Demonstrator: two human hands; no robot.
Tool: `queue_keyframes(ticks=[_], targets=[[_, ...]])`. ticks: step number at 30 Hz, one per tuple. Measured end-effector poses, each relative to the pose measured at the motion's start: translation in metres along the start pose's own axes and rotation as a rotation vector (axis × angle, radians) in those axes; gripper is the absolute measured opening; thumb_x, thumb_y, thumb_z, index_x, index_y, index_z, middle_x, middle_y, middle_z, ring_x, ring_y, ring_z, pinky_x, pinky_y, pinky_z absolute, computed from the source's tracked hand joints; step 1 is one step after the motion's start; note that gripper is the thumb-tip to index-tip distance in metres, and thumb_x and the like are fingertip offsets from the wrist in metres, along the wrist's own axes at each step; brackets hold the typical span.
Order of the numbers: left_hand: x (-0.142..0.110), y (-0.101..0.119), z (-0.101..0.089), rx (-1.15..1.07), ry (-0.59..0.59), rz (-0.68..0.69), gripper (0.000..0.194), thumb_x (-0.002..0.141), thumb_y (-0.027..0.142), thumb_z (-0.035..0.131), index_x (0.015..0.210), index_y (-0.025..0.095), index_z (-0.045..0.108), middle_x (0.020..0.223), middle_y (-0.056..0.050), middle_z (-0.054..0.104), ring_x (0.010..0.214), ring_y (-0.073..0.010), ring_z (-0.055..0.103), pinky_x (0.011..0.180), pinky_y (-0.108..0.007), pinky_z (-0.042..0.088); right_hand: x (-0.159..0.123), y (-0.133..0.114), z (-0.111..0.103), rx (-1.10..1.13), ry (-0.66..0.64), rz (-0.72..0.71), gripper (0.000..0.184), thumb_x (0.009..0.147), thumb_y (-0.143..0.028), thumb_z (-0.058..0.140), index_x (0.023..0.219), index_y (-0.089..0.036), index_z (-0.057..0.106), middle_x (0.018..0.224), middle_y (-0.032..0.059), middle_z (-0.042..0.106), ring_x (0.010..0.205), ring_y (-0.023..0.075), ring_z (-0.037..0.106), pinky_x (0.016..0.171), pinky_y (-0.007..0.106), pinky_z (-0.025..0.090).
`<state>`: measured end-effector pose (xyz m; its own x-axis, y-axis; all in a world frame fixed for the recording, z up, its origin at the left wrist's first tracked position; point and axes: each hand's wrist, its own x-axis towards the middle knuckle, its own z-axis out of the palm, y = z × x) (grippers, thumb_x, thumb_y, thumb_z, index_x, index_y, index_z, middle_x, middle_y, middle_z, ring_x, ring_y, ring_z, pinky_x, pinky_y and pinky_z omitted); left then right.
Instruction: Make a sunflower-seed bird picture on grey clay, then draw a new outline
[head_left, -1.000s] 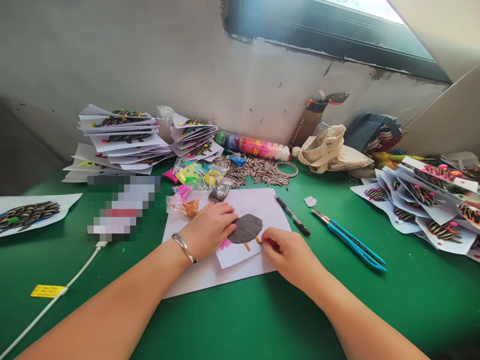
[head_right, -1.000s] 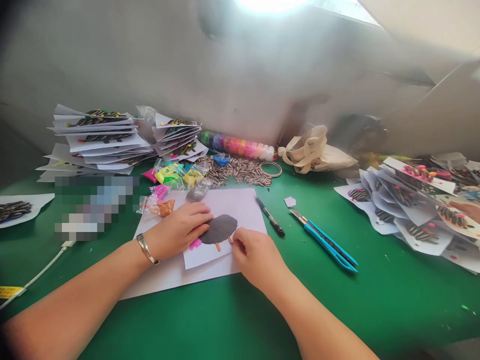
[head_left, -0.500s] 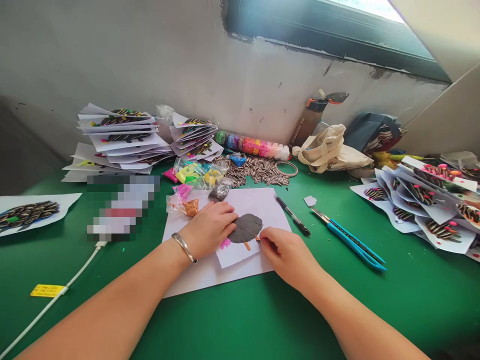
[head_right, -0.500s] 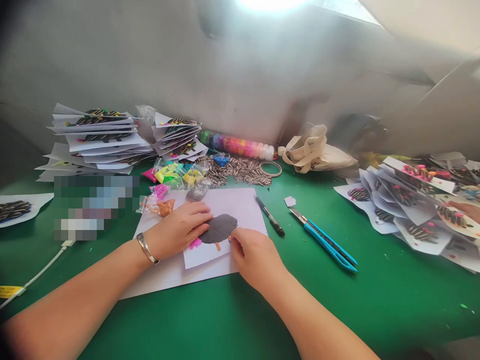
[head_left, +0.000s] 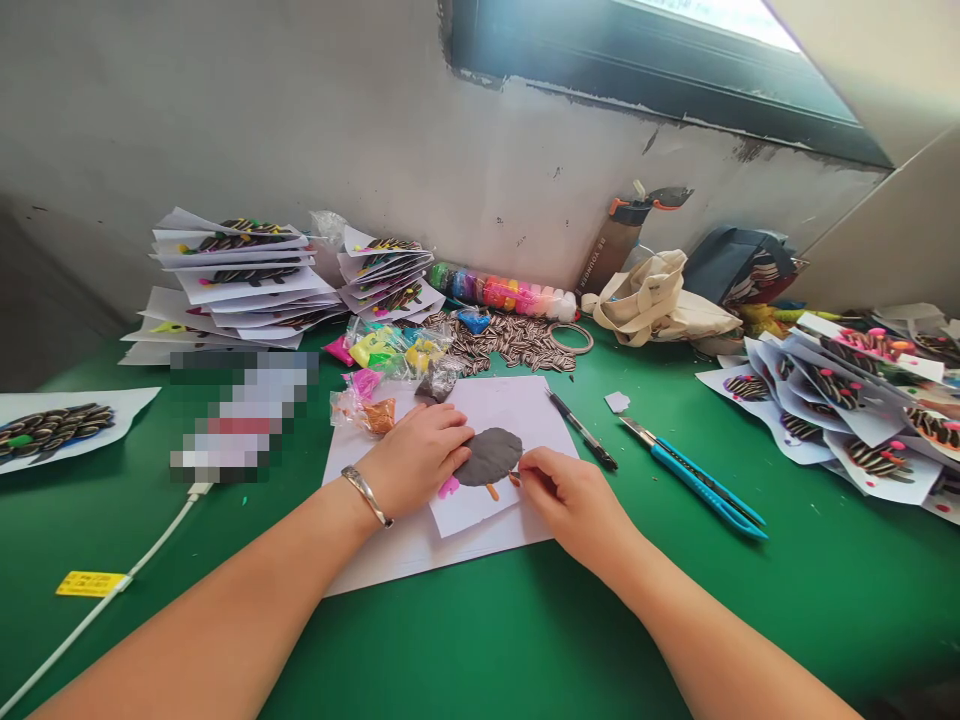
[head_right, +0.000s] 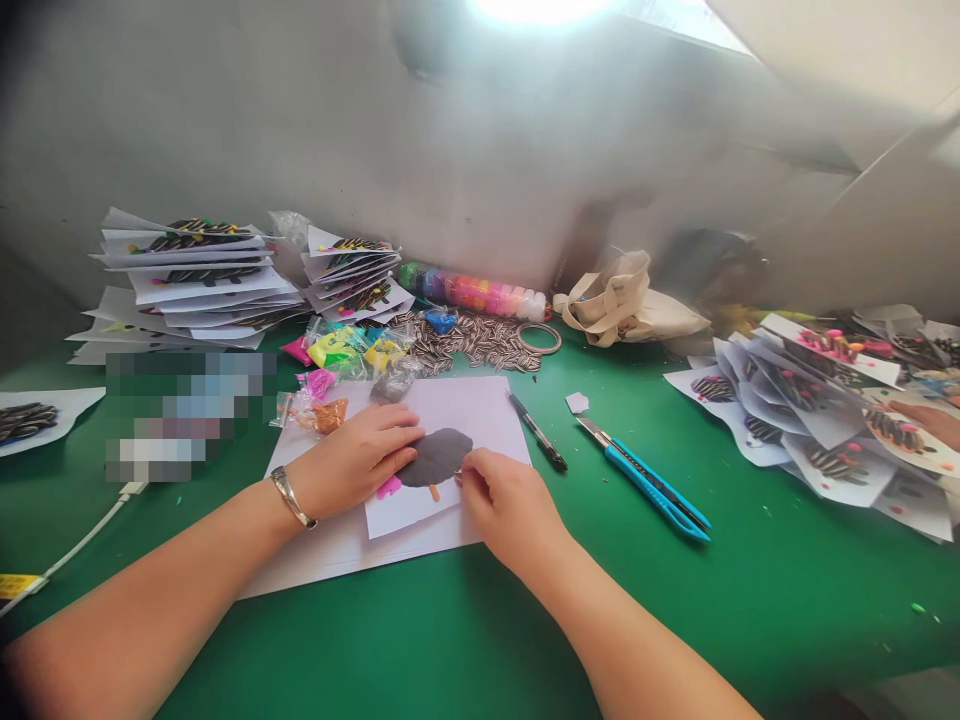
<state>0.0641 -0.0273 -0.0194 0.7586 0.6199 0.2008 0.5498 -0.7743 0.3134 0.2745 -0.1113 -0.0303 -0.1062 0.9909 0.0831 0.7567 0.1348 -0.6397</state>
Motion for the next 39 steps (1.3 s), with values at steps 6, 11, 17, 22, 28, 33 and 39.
queue_keyframes(ticks=[6,11,17,22,28,33,39], targets=[[0.0003,-0.0002,0.0006,0.003,-0.009,-0.007,0.021,0.092,0.017,0.046,0.102,0.017,0.064,0.1,-0.009,0.062,0.1,-0.0237,0.056,0.089,-0.038,0.046,0.0032,-0.0008,0.0006,-0.014,-0.011,0.044,0.015,0.088,-0.025,0.047,0.082,-0.022,0.06,0.068,-0.0023,0.059,0.059,0.0124,0.045,0.055,0.023,0.034],[0.0007,0.0001,0.0005,0.007,-0.017,-0.011,0.02,0.093,0.017,0.046,0.101,0.017,0.064,0.101,-0.009,0.062,0.1,-0.0233,0.056,0.089,-0.038,0.046,0.0035,-0.0017,0.0015,-0.055,0.001,0.031,0.013,0.085,-0.023,0.049,0.076,-0.021,0.058,0.063,-0.0031,0.055,0.056,0.0119,0.042,0.054,0.023,0.032],[0.0003,0.0002,0.0,0.012,-0.014,-0.007,0.021,0.093,0.018,0.045,0.102,0.017,0.064,0.103,-0.01,0.062,0.101,-0.0235,0.055,0.09,-0.039,0.045,0.0028,-0.0015,0.0009,0.021,0.01,0.059,0.016,0.086,-0.025,0.047,0.08,-0.022,0.061,0.064,-0.0022,0.058,0.056,0.0126,0.045,0.053,0.023,0.033],[0.0002,-0.0003,0.0007,0.008,0.006,0.002,0.02,0.092,0.017,0.046,0.1,0.018,0.064,0.101,-0.009,0.062,0.101,-0.0237,0.056,0.09,-0.039,0.045,0.0037,-0.004,0.001,-0.049,0.003,0.047,0.014,0.084,-0.023,0.048,0.075,-0.022,0.059,0.061,-0.003,0.054,0.054,0.0122,0.041,0.052,0.023,0.031],[0.0001,-0.0009,0.0016,0.015,0.006,0.006,0.02,0.093,0.018,0.045,0.101,0.018,0.064,0.101,-0.009,0.062,0.101,-0.023,0.055,0.09,-0.038,0.045,0.003,-0.0018,0.0002,0.0,0.004,0.042,0.015,0.085,-0.024,0.048,0.077,-0.022,0.06,0.062,-0.0031,0.055,0.055,0.0122,0.043,0.053,0.023,0.032],[0.0003,-0.0008,0.0008,0.015,-0.003,0.002,0.021,0.093,0.018,0.045,0.102,0.017,0.064,0.103,-0.01,0.062,0.102,-0.0237,0.055,0.091,-0.039,0.045,0.0021,-0.0023,-0.0032,-0.009,-0.01,0.017,0.014,0.085,-0.023,0.048,0.073,-0.021,0.056,0.061,-0.0038,0.051,0.055,0.0115,0.04,0.053,0.022,0.031],[-0.0001,-0.0012,0.0018,0.012,0.018,0.016,0.021,0.092,0.018,0.045,0.1,0.018,0.064,0.101,-0.009,0.063,0.102,-0.0237,0.056,0.09,-0.04,0.046,0.0003,-0.0008,-0.0062,-0.028,-0.034,-0.028,0.016,0.084,-0.019,0.046,0.07,-0.021,0.054,0.061,-0.0037,0.05,0.055,0.0116,0.04,0.052,0.022,0.03]])
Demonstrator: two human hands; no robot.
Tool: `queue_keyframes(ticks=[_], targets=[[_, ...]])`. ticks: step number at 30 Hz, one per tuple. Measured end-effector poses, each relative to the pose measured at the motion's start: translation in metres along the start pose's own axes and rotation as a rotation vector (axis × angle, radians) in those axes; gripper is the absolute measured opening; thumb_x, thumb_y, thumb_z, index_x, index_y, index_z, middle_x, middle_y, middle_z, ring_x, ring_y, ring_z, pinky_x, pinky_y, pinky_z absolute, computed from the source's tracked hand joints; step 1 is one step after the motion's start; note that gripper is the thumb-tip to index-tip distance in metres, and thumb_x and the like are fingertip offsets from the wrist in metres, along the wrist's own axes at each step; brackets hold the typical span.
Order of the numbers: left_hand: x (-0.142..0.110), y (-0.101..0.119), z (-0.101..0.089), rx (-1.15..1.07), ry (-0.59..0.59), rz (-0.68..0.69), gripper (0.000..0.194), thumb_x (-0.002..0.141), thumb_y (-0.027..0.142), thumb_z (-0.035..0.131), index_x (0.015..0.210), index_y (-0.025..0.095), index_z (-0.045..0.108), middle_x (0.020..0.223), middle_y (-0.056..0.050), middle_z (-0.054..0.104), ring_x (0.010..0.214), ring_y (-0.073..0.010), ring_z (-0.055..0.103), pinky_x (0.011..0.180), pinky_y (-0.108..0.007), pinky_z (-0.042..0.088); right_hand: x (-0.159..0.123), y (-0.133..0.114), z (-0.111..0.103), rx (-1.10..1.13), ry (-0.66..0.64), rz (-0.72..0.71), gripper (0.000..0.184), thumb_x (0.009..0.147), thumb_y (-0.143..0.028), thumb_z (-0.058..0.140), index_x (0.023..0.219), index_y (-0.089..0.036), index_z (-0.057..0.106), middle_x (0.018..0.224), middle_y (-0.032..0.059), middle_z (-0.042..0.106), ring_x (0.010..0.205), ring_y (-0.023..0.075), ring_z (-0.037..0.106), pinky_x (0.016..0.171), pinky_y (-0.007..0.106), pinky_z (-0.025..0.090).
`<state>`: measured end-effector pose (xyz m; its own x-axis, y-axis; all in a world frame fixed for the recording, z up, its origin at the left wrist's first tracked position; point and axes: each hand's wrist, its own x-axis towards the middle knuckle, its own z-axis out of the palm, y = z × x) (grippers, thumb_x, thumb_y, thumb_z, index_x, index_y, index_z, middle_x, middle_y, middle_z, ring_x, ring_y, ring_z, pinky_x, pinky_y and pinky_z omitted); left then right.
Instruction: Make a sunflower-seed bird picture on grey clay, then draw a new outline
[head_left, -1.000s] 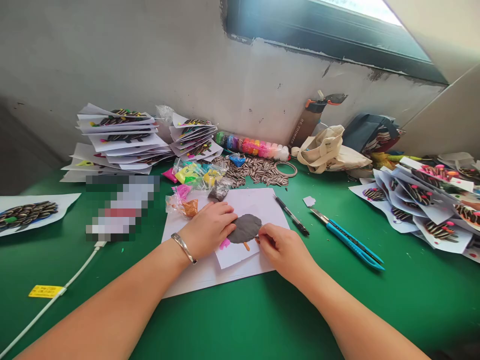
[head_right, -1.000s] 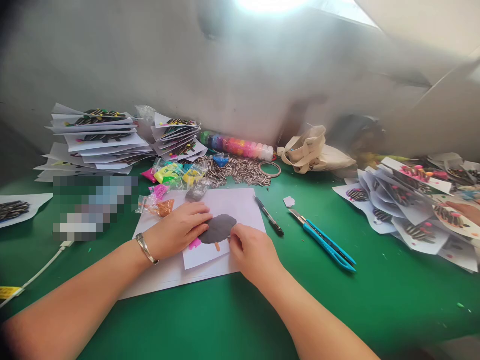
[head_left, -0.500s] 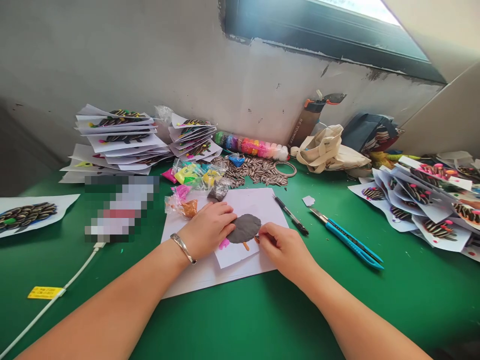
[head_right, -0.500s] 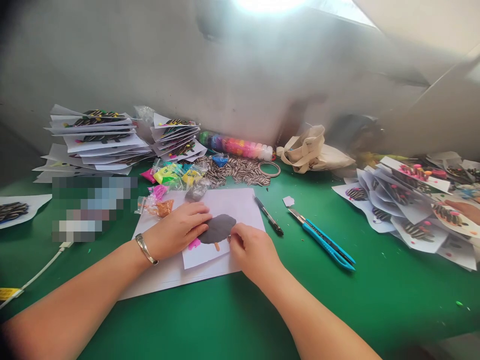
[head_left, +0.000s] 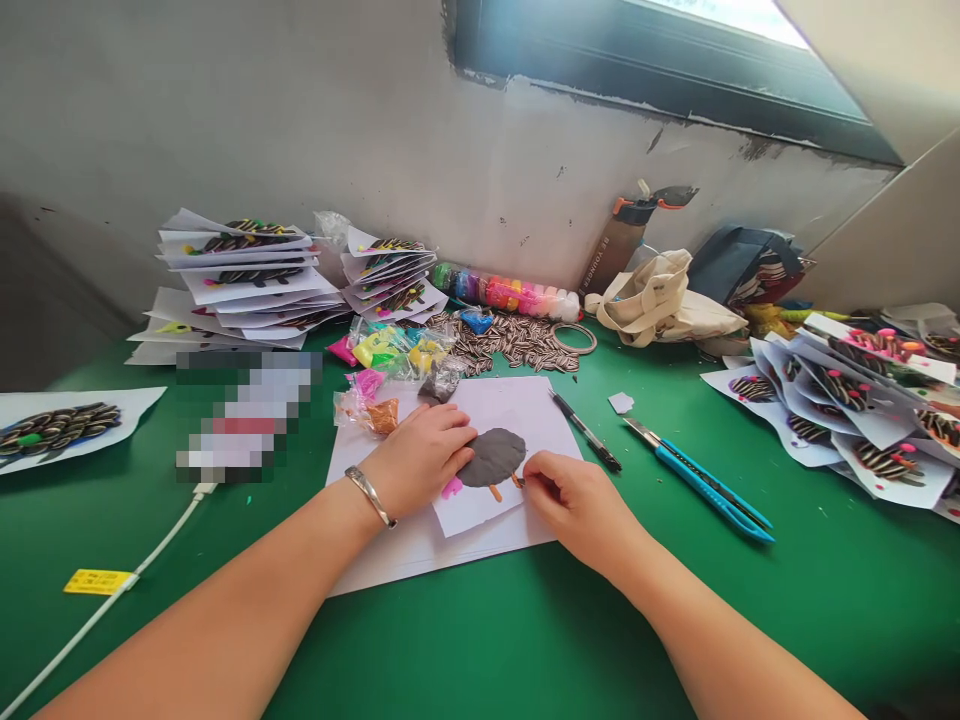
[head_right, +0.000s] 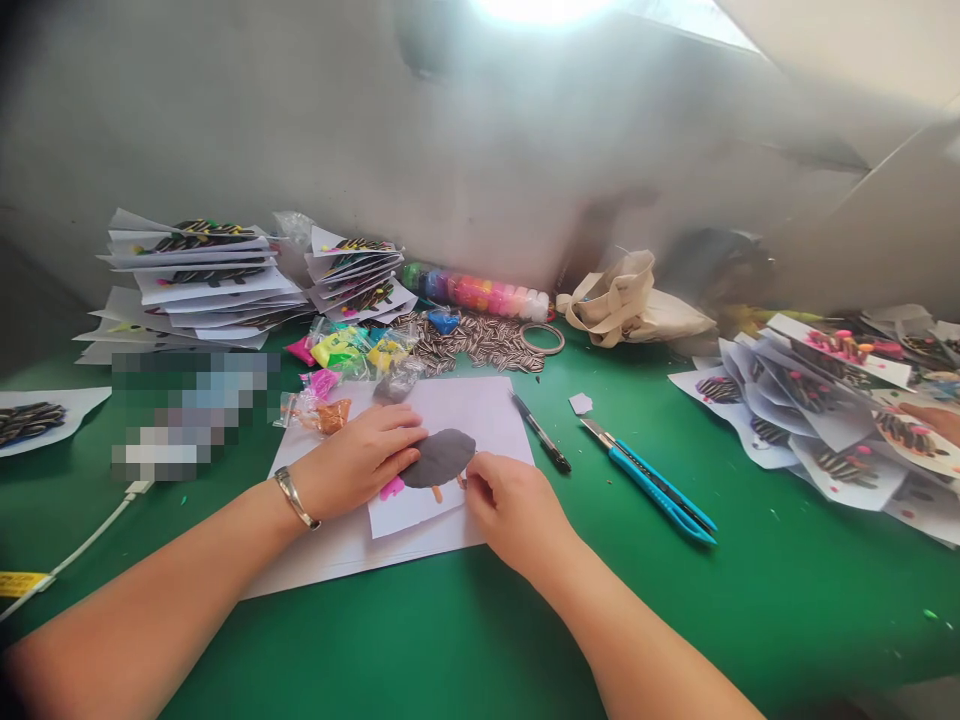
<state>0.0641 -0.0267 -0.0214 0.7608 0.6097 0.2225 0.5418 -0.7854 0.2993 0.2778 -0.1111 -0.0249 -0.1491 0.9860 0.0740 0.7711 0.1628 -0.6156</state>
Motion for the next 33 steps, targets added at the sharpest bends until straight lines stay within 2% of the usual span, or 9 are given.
queue_keyframes(ticks=[17,22,27,33], targets=[[0.0002,0.0,-0.0002,-0.002,-0.023,-0.019,0.021,0.093,0.017,0.045,0.103,0.017,0.064,0.103,-0.01,0.062,0.101,-0.0235,0.055,0.09,-0.038,0.046,-0.001,0.001,0.0002,0.062,-0.014,0.016,0.013,0.084,-0.017,0.046,0.074,-0.021,0.055,0.062,-0.0043,0.051,0.057,0.0112,0.041,0.054,0.022,0.031],[-0.0005,-0.0001,0.0003,-0.002,-0.024,-0.012,0.021,0.093,0.017,0.045,0.103,0.016,0.064,0.105,-0.011,0.062,0.103,-0.0243,0.055,0.091,-0.04,0.045,-0.0019,0.0016,-0.0002,0.02,-0.037,-0.002,0.014,0.082,-0.015,0.047,0.069,-0.02,0.051,0.061,-0.0046,0.049,0.057,0.0108,0.04,0.053,0.022,0.028],[-0.0001,0.0,0.0008,-0.001,-0.027,-0.02,0.021,0.093,0.017,0.045,0.103,0.016,0.064,0.104,-0.01,0.062,0.101,-0.0236,0.055,0.089,-0.039,0.045,-0.002,0.0018,-0.0006,0.068,-0.047,0.038,0.012,0.083,-0.018,0.046,0.074,-0.021,0.054,0.062,-0.0051,0.049,0.057,0.0105,0.038,0.053,0.022,0.029],[0.0003,-0.0011,0.0005,0.003,-0.031,-0.015,0.021,0.093,0.018,0.045,0.103,0.016,0.065,0.105,-0.01,0.062,0.102,-0.024,0.055,0.09,-0.04,0.045,-0.0013,0.0003,0.0,0.031,-0.05,0.009,0.013,0.081,-0.015,0.047,0.069,-0.021,0.05,0.061,-0.0049,0.049,0.057,0.0105,0.04,0.054,0.022,0.028]])
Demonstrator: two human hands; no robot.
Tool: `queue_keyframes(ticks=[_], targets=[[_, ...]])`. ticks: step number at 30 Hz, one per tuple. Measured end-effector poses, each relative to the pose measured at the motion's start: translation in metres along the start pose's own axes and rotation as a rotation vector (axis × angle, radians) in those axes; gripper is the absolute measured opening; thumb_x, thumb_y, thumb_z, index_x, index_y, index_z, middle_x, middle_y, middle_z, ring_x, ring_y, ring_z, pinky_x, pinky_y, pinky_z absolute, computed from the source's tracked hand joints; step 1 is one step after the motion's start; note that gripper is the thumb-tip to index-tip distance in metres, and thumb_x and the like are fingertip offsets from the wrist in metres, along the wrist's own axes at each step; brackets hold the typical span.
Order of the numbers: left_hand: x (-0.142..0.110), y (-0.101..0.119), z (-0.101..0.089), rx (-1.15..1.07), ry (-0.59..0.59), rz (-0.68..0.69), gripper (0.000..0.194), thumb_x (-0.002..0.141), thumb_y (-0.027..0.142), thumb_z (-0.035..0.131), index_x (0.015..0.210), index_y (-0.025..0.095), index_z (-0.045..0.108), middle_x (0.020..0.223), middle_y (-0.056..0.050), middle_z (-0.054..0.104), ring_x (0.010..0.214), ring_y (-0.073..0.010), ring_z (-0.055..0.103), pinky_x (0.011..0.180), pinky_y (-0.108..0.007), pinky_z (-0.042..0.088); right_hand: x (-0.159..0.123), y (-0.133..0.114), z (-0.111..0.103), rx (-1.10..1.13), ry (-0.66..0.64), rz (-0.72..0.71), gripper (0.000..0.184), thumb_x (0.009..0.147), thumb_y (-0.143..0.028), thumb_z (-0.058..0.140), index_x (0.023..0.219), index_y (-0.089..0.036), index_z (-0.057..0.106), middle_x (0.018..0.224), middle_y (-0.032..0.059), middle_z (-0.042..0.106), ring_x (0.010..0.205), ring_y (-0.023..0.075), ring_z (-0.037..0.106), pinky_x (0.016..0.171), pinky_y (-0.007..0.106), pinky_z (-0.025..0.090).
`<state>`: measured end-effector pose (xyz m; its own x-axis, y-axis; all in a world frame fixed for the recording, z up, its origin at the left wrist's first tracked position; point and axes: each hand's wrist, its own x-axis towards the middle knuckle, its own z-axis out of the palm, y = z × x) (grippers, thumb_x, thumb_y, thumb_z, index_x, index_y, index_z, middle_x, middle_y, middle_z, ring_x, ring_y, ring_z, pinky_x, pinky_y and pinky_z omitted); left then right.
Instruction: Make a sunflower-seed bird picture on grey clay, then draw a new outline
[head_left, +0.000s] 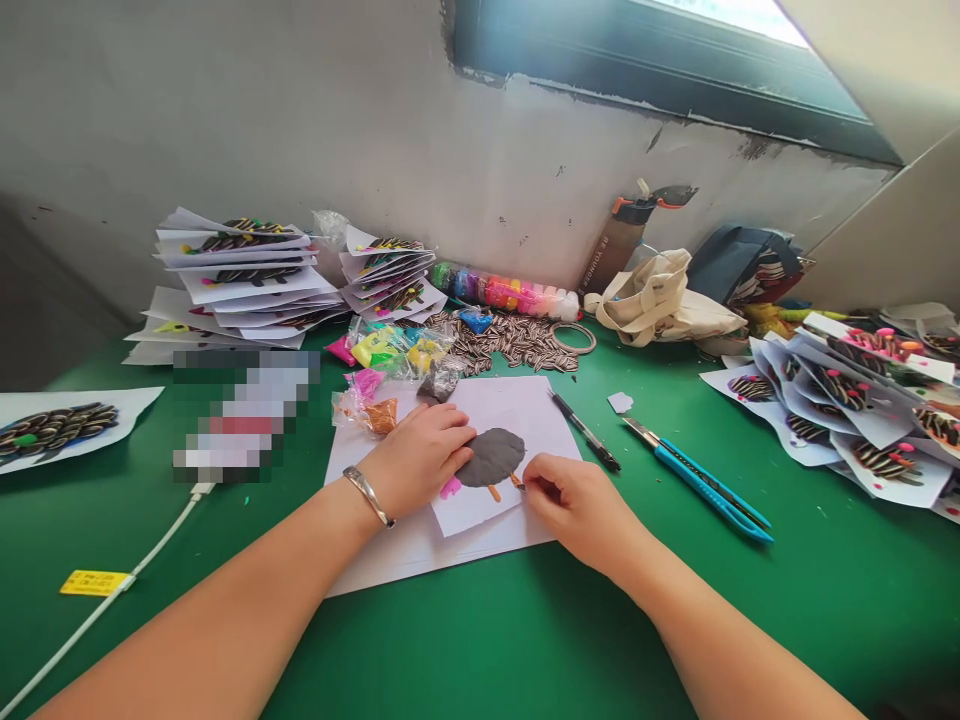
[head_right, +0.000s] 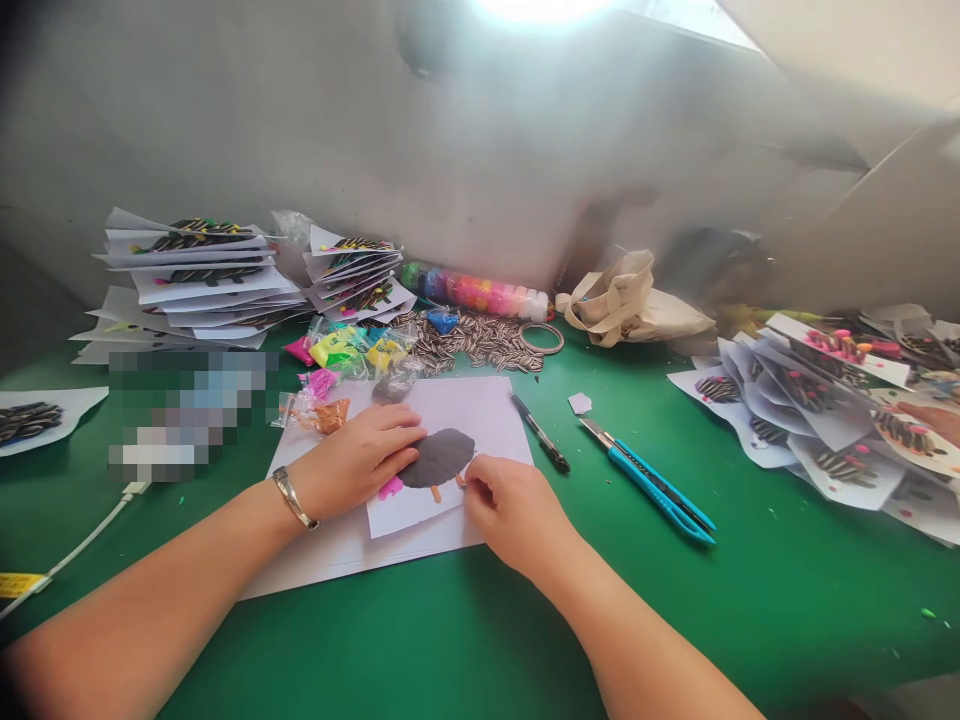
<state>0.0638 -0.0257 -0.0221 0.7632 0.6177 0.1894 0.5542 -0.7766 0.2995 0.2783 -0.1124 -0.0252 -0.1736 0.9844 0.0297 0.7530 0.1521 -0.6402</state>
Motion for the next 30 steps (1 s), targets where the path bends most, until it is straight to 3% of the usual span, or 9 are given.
queue_keyframes(ticks=[30], targets=[[-0.0005,-0.0002,0.0005,0.007,0.002,0.002,0.022,0.093,0.018,0.046,0.104,0.015,0.065,0.105,-0.01,0.062,0.102,-0.0239,0.055,0.091,-0.04,0.045,0.0,-0.0014,-0.0026,0.055,0.0,0.039,0.013,0.079,-0.016,0.046,0.069,-0.02,0.052,0.059,-0.005,0.048,0.056,0.0103,0.038,0.053,0.021,0.028]])
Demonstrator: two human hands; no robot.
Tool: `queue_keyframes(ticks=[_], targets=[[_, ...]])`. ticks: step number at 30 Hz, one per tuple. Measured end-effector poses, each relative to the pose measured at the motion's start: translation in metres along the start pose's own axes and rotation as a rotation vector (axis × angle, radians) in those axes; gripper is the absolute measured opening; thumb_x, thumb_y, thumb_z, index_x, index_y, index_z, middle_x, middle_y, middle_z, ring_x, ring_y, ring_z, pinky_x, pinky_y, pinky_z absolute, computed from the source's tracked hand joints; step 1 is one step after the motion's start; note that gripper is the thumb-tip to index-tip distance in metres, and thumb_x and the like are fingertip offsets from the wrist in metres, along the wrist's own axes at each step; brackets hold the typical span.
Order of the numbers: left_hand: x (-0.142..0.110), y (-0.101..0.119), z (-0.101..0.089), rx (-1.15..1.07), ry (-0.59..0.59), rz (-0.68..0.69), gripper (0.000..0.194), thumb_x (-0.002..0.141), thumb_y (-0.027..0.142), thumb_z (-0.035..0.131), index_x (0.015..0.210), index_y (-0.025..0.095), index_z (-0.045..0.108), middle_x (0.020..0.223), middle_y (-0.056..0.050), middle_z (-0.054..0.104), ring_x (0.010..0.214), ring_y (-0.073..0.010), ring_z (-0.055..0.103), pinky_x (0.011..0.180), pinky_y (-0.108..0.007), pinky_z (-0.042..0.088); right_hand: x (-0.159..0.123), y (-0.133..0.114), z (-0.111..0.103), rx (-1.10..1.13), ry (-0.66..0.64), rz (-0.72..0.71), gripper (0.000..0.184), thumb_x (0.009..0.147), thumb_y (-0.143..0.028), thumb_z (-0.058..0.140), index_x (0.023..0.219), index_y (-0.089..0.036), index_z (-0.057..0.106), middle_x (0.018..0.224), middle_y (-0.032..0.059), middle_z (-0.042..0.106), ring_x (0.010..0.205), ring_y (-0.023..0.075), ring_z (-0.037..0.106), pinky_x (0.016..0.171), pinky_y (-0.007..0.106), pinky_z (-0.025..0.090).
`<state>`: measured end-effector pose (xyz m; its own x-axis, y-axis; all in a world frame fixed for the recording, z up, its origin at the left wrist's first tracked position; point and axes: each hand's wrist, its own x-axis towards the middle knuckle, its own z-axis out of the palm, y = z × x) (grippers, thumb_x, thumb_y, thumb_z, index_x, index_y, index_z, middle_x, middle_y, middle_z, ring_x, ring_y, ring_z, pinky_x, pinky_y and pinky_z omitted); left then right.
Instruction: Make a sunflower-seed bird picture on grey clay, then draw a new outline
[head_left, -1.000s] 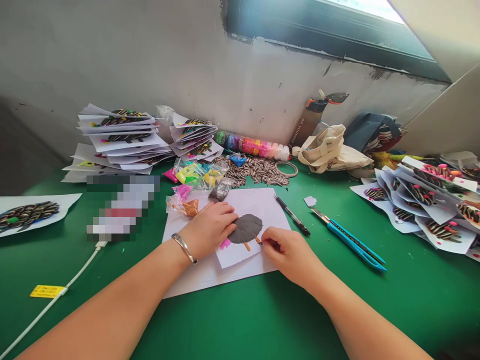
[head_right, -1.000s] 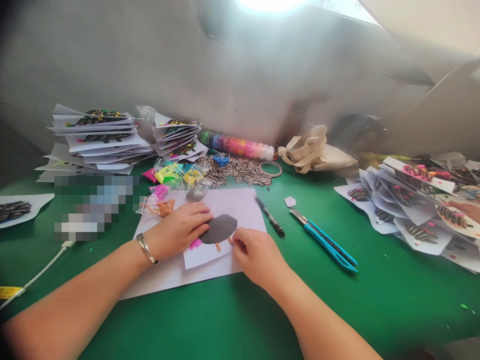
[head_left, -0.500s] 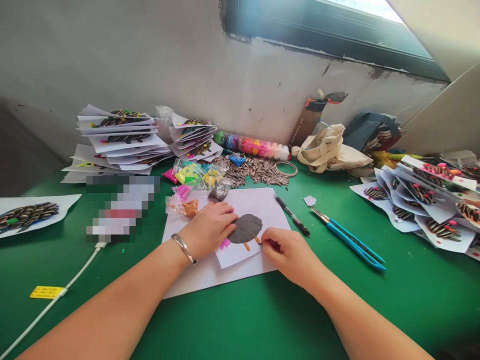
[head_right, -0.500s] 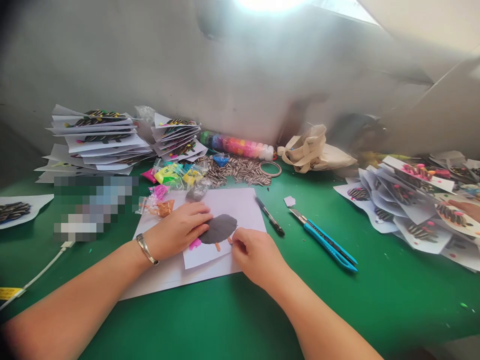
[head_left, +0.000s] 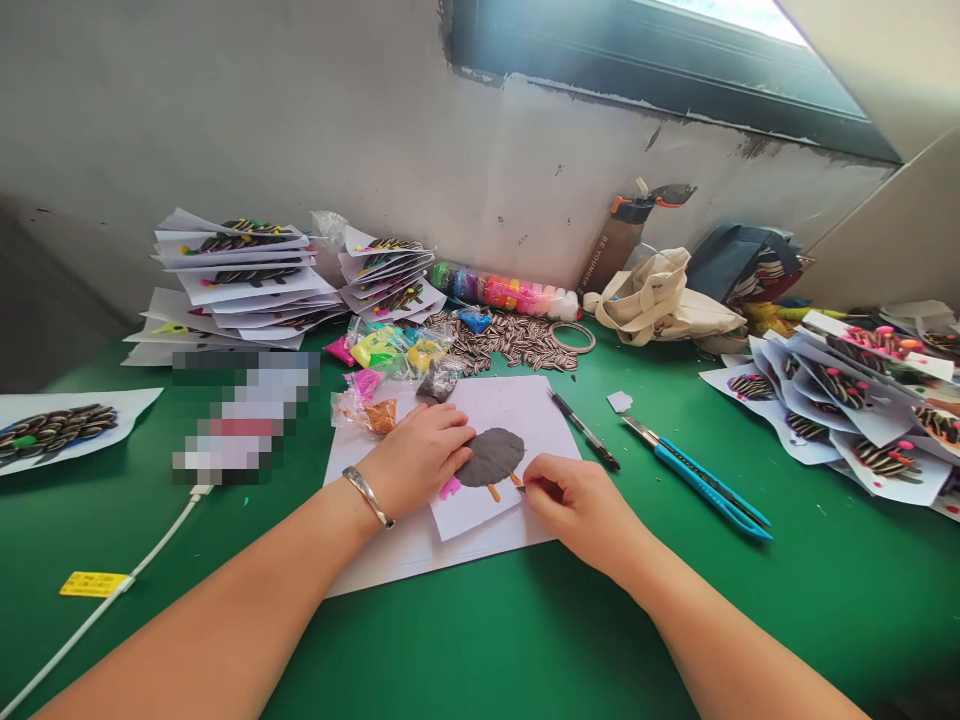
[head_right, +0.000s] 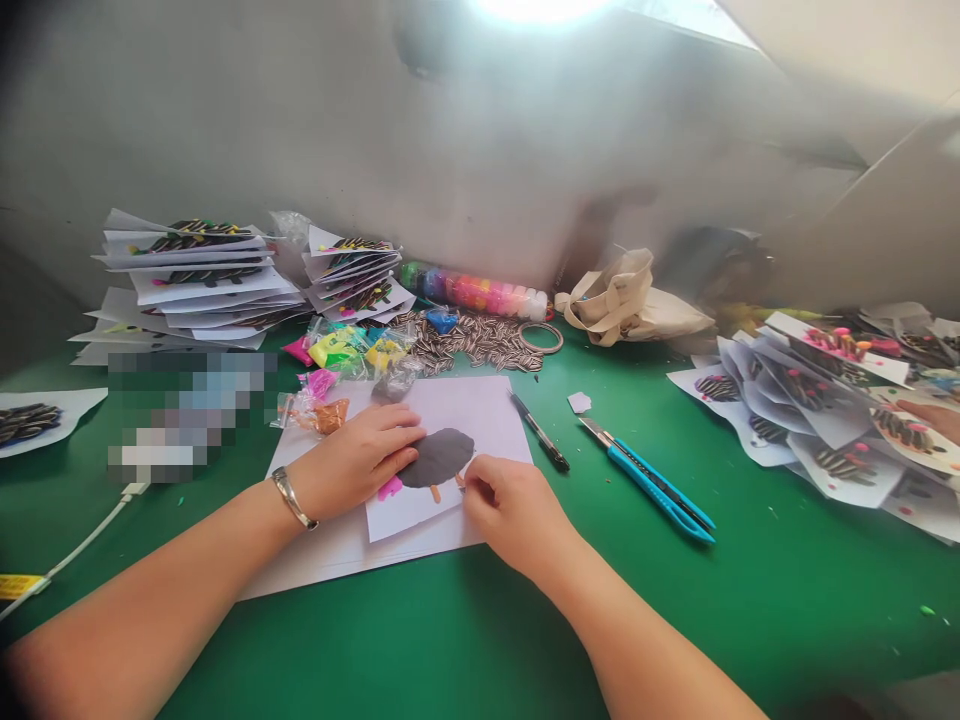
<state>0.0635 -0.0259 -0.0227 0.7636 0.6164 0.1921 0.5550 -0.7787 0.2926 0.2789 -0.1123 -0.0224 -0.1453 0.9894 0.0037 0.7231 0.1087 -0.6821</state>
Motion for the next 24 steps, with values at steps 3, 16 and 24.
queue_keyframes(ticks=[3,16,24], targets=[[0.0005,0.001,-0.0008,0.0,-0.006,-0.003,0.021,0.093,0.017,0.046,0.103,0.016,0.065,0.104,-0.01,0.062,0.101,-0.0236,0.056,0.09,-0.039,0.046,0.0001,0.0007,-0.002,0.05,0.027,0.036,0.013,0.081,-0.018,0.046,0.074,-0.021,0.057,0.06,-0.0049,0.048,0.056,0.0106,0.039,0.052,0.021,0.029],[0.0005,0.0018,-0.0016,-0.017,0.017,0.002,0.022,0.092,0.017,0.045,0.103,0.017,0.064,0.101,-0.01,0.062,0.1,-0.0241,0.056,0.089,-0.039,0.046,0.0005,0.0019,0.003,-0.036,0.022,-0.033,0.013,0.082,-0.018,0.046,0.072,-0.021,0.054,0.061,-0.0035,0.05,0.057,0.0117,0.04,0.054,0.023,0.029],[-0.0001,0.0021,-0.0015,-0.008,-0.001,-0.002,0.021,0.093,0.018,0.045,0.103,0.017,0.064,0.103,-0.01,0.062,0.102,-0.0238,0.055,0.091,-0.039,0.045,-0.0005,-0.0003,-0.0007,0.029,0.001,0.01,0.013,0.083,-0.019,0.046,0.075,-0.021,0.056,0.061,-0.0042,0.051,0.057,0.0112,0.04,0.053,0.022,0.029]])
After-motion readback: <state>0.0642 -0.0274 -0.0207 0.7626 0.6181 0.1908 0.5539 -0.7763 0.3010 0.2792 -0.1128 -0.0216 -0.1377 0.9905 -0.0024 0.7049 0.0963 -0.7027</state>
